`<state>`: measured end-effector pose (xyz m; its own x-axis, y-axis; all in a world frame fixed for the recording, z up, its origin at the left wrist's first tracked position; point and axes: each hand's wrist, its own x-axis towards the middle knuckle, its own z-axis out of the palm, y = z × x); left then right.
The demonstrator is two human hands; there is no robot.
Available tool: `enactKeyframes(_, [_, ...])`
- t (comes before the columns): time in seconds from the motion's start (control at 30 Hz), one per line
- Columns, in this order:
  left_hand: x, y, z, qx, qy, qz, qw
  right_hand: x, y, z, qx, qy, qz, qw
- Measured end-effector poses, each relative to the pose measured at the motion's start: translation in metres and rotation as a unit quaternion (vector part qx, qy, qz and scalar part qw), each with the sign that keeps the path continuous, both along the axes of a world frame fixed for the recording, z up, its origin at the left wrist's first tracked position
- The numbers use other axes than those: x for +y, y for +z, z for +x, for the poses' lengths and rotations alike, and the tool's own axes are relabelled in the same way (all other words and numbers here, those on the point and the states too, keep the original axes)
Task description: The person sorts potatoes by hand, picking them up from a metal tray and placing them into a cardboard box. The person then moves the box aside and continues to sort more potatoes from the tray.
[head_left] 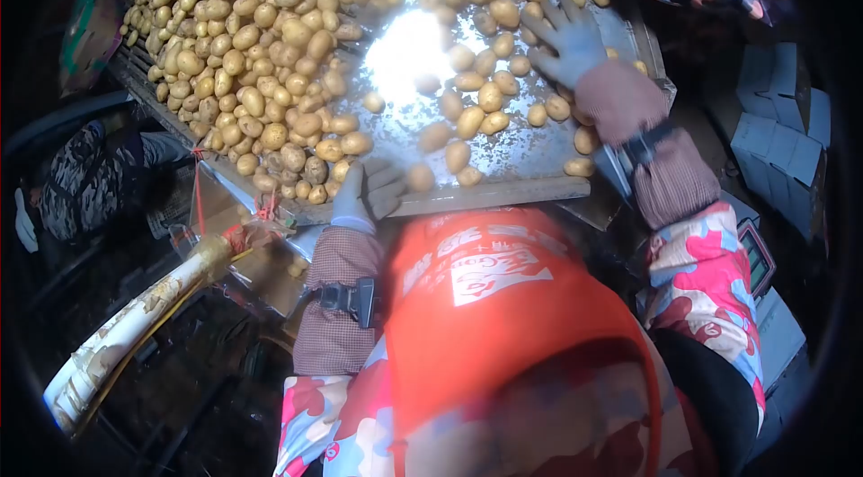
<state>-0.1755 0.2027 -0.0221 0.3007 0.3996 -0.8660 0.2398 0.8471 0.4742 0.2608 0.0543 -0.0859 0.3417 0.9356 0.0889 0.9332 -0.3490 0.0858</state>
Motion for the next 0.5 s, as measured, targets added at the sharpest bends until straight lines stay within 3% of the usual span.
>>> enactKeyframes(0.03, [0.0, 0.0, 0.0, -0.005, -0.001, -0.009, 1.0, -0.016, 0.017, -0.014, 0.032, 0.017, -0.011, 0.999])
enactKeyframes(0.1, [-0.003, 0.001, 0.002, -0.005, 0.016, -0.002, 1.0, -0.046, 0.084, -0.044, 0.216, -0.015, -0.044, 0.975])
enactKeyframes(0.17, [-0.003, 0.001, 0.003, -0.007, 0.025, -0.001, 1.0, -0.099, 0.047, -0.043, 0.13, 0.003, 0.046, 0.99])
enactKeyframes(0.23, [-0.004, 0.002, 0.003, -0.01, 0.031, -0.004, 0.999, -0.12, 0.057, -0.056, 0.117, -0.048, 0.023, 0.992])
enactKeyframes(0.27, [-0.005, 0.004, 0.003, -0.008, 0.033, -0.001, 0.999, -0.114, 0.09, -0.074, 0.148, -0.107, -0.046, 0.982])
enactKeyframes(0.33, [-0.008, 0.009, 0.006, -0.002, 0.035, 0.007, 0.999, -0.11, 0.087, -0.092, 0.14, -0.139, -0.043, 0.979])
enactKeyframes(0.37, [-0.006, 0.008, 0.008, 0.001, 0.031, 0.006, 0.999, -0.102, 0.054, -0.102, 0.1, -0.108, 0.029, 0.989])
enactKeyframes(0.43, [-0.005, 0.007, 0.007, 0.012, 0.023, 0.001, 1.0, -0.082, 0.014, -0.099, 0.182, -0.133, 0.091, 0.97])
enactKeyframes(0.47, [-0.006, 0.006, 0.004, 0.012, 0.015, 0.003, 1.0, -0.048, 0.016, -0.103, 0.3, -0.19, 0.08, 0.931])
enactKeyframes(0.5, [-0.004, 0.003, 0.002, 0.009, 0.006, 0.007, 1.0, -0.023, 0.019, -0.099, 0.317, -0.188, 0.041, 0.929])
